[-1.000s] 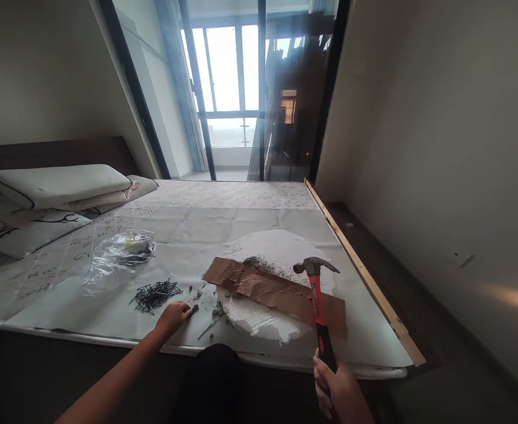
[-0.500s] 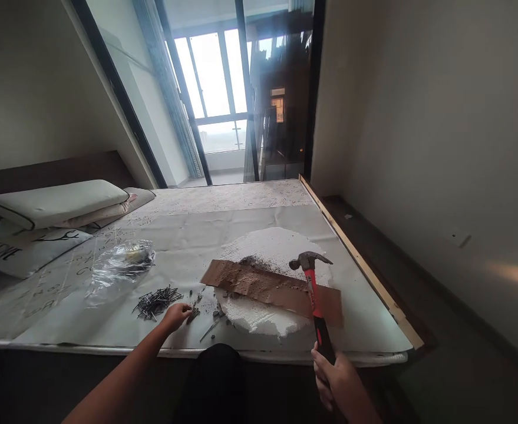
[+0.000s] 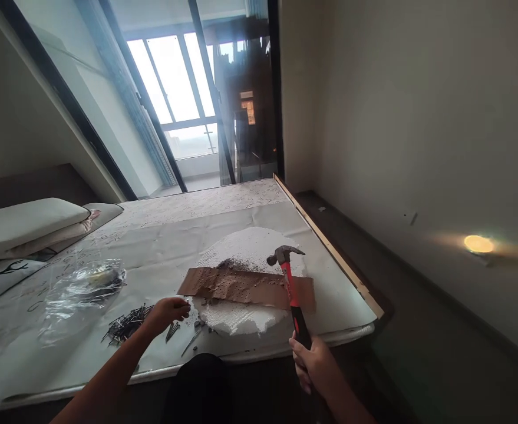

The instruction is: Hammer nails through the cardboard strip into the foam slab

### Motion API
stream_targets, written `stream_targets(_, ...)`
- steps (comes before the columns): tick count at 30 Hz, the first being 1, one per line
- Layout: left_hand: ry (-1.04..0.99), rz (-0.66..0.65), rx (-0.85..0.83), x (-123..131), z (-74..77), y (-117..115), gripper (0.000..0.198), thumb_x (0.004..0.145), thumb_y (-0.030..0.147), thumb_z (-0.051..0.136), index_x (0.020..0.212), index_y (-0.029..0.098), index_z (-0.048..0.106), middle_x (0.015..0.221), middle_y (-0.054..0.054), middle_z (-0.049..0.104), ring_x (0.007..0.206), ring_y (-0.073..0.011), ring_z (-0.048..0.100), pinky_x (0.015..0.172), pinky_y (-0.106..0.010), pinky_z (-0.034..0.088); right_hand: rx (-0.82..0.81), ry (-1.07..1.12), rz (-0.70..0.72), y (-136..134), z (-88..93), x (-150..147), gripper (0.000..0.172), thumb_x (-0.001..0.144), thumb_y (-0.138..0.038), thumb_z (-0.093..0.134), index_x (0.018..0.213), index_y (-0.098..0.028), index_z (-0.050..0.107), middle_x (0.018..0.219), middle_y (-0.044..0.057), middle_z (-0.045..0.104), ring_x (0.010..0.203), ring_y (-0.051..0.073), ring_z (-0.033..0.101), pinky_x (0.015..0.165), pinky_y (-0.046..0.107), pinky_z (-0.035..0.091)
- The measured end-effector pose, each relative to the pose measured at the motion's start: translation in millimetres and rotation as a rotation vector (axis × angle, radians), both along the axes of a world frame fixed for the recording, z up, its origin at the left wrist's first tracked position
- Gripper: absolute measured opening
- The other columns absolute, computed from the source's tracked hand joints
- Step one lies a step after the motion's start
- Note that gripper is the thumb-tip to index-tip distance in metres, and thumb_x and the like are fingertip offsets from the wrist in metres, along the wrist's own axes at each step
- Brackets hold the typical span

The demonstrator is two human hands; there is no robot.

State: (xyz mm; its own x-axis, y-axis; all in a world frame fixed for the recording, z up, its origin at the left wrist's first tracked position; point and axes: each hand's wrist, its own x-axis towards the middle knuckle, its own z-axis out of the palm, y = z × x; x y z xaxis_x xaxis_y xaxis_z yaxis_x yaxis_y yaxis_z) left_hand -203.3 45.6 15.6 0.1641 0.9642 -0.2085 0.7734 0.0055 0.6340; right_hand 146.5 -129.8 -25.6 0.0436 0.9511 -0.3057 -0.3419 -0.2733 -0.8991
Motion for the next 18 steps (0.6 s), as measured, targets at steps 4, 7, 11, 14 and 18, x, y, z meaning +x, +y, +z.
stream_targets(4, -0.136, -0.143, 0.237, 91, 3.5, -2, 0.024, 0.07, 0.037, 0.055, 0.063, 0.016, 0.065, 0.065, -0.004, 0.066, 0.059, -0.0151, 0.058, 0.057, -0.025, 0.045, 0.022, 0.017, 0.016, 2, 8.9, 1, 0.041, 0.066, -0.057, 0.058, 0.076, -0.023, 0.036, 0.043, -0.015, 0.031, 0.026, 0.003, 0.025, 0.022, 0.015, 0.026)
stream_targets(7, -0.139, -0.17, 0.441, 151, -8.3, 1, 0.02, 0.073, 0.032, 0.056, 0.064, 0.018, 0.067, 0.071, -0.004, 0.067, 0.065, -0.0155, 0.059, 0.06, -0.024, 0.044, 0.014, -0.008, 0.015, 1, 13.0, 1, 0.043, 0.065, -0.058, 0.059, 0.077, -0.023, 0.035, 0.043, -0.016, 0.031, 0.026, 0.003, 0.025, 0.022, 0.015, 0.027)
stream_targets(11, -0.156, -0.134, 0.521, 193, -31.7, 11, 0.015, 0.074, 0.025, 0.057, 0.07, 0.019, 0.069, 0.074, -0.004, 0.069, 0.069, -0.0152, 0.061, 0.064, -0.024, 0.045, -0.005, -0.043, 0.021, 0, 10.0, 5, 0.044, 0.066, -0.059, 0.058, 0.079, -0.023, 0.036, 0.044, -0.015, 0.032, 0.026, 0.003, 0.026, 0.023, 0.015, 0.026)
stream_targets(14, -0.131, -0.122, 0.526, 200, -43.7, 17, 0.012, 0.074, 0.021, 0.058, 0.071, 0.02, 0.07, 0.076, -0.003, 0.07, 0.072, -0.0155, 0.062, 0.069, -0.025, 0.045, -0.021, -0.05, 0.019, -2, 5.3, 8, 0.044, 0.066, -0.059, 0.058, 0.081, -0.023, 0.037, 0.044, -0.015, 0.031, 0.026, 0.003, 0.026, 0.023, 0.015, 0.027)
stream_targets(18, -0.125, -0.109, 0.503, 199, -47.8, 20, 0.012, 0.075, 0.023, 0.059, 0.073, 0.021, 0.071, 0.078, -0.002, 0.07, 0.072, -0.0152, 0.062, 0.07, -0.026, 0.046, -0.032, -0.039, 0.013, -2, 1.1, 8, 0.044, 0.067, -0.058, 0.057, 0.081, -0.022, 0.036, 0.045, -0.015, 0.032, 0.026, 0.002, 0.025, 0.024, 0.015, 0.026)
